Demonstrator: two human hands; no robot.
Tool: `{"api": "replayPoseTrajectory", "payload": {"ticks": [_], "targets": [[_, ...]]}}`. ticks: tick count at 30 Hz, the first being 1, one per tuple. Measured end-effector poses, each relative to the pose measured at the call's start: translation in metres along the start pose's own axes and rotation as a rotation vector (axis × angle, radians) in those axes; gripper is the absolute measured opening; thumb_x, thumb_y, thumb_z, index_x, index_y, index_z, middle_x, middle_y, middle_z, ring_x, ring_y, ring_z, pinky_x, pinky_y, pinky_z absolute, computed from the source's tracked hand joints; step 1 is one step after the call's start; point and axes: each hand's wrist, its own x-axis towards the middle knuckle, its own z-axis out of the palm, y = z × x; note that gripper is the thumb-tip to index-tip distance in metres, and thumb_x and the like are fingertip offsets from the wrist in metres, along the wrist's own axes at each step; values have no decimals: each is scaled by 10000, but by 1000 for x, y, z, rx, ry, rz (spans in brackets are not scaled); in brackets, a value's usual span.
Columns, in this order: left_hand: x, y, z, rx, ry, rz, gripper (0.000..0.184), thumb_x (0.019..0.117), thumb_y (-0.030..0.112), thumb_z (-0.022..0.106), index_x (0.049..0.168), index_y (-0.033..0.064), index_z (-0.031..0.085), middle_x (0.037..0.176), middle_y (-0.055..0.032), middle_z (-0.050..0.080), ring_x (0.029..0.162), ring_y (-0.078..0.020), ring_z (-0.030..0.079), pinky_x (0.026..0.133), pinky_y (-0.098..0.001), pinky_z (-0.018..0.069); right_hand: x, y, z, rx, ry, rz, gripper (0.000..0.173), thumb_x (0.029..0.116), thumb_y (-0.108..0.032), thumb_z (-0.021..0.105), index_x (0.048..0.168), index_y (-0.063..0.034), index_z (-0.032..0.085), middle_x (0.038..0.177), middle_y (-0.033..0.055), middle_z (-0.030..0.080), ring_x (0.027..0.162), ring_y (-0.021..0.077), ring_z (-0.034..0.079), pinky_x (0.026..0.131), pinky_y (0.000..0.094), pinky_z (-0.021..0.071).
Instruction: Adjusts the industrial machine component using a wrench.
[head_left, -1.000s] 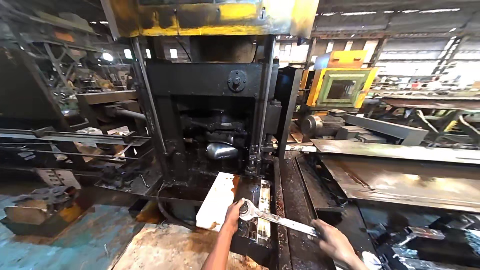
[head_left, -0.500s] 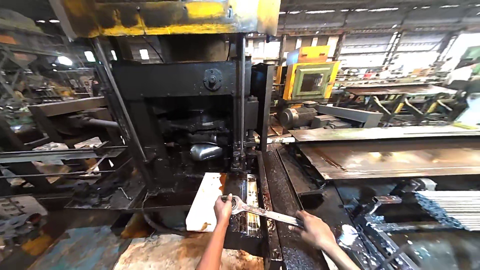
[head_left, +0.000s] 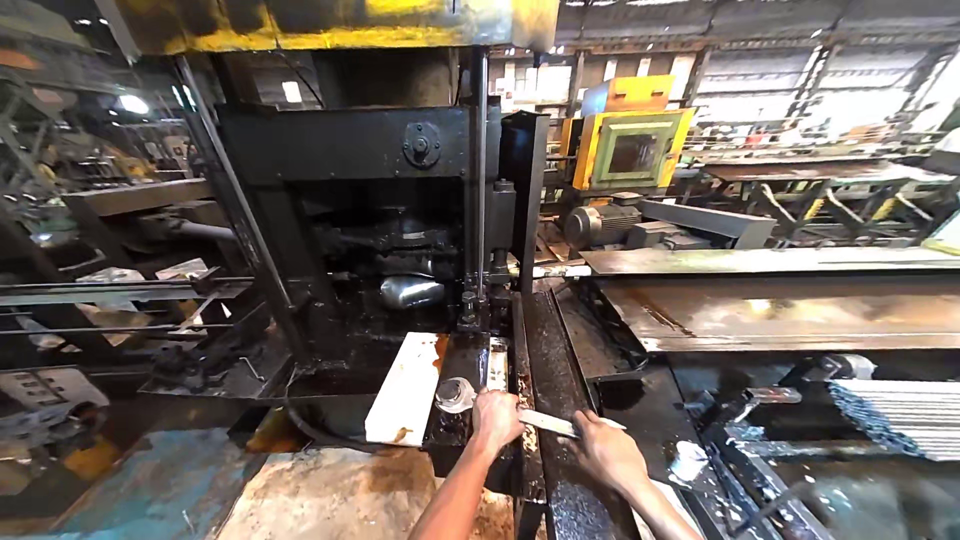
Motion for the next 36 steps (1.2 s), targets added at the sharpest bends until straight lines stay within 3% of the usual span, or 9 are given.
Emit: {"api": "replayPoseTrajectory", "payload": {"ticks": [7, 10, 11, 13, 18, 22, 25, 29, 36], "targets": [[-7, -1, -7, -145, 98, 1, 372, 936, 327, 690, 1228, 99, 724, 1225, -228, 694, 1226, -440, 610, 1026, -654, 460, -7, 4, -10, -46, 153, -97, 527, 1001, -462, 636, 1333, -55, 600, 1296, 238, 641, 1144, 454, 647, 911, 646, 513], [-39, 0, 18, -155, -239, 2, 448, 992, 282, 635, 1339, 0, 626, 1356, -297, 603, 1315, -475, 544, 1049, -671, 452, -59, -2, 21, -95, -36, -95, 602, 1004, -358, 651, 1454, 3, 480, 1352, 314, 582, 1169, 521, 614, 902, 673, 499], [-49, 1, 25, -166, -184, 5, 427, 983, 252, 644, 1319, -11, 629, 1337, -304, 606, 1297, -475, 554, 1046, -663, 460, -73, -4, 28, -62, 42, -92, 594, 973, -324, 684, 1440, -5, 501, 1330, 305, 591, 1142, 518, 620, 887, 668, 508], [-9, -7, -14, -153, 318, 118, 316, 913, 205, 702, 1163, 12, 713, 1150, -275, 688, 1141, -457, 639, 985, -647, 492, -31, -14, -3, -2, 436, -74, 506, 941, -386, 708, 1339, -92, 607, 1290, 206, 643, 1056, 449, 664, 822, 638, 542], [-25, -35, 15, -269, 171, 195, 668, 805, 432, 855, 1325, 61, 660, 1292, -226, 652, 1263, -397, 587, 1101, -577, 446, -10, 6, 28, 142, 164, -47, 390, 905, -275, 750, 1262, -142, 670, 1236, 147, 681, 1005, 402, 699, 783, 633, 561], [-39, -66, 31, -615, 717, -98, 677, 771, 342, 890, 1285, -29, 651, 1324, -296, 610, 1227, -443, 610, 1036, -586, 508, 28, 54, 45, 234, 218, -102, 282, 839, -191, 764, 1104, -106, 715, 1106, 139, 710, 962, 381, 702, 752, 638, 546], [-29, -95, 32, -1079, 842, -419, 575, 965, 270, 717, 1396, -47, 505, 1335, -234, 617, 1260, -332, 596, 1081, -503, 478, 51, 83, 27, 249, 226, -177, 250, 827, -180, 783, 1049, -83, 724, 1056, 140, 708, 941, 369, 697, 754, 645, 538], [-14, -119, 39, -1487, 545, -429, 651, 1124, 451, 255, 1390, -50, 573, 1397, -245, 597, 1337, -290, 548, 1143, -481, 412, 84, 90, -1, 206, 245, -288, 239, 796, -153, 802, 1015, -86, 732, 1017, 130, 708, 905, 361, 693, 714, 634, 532], [-11, -123, 38, -1700, 491, -417, 688, 1116, 506, 215, 1378, -11, 585, 1373, -195, 623, 1289, -246, 587, 1091, -443, 473, 152, 67, -25, 161, 156, -492, 220, 775, -127, 780, 975, -67, 709, 997, 130, 694, 913, 340, 685, 730, 603, 531]]}}
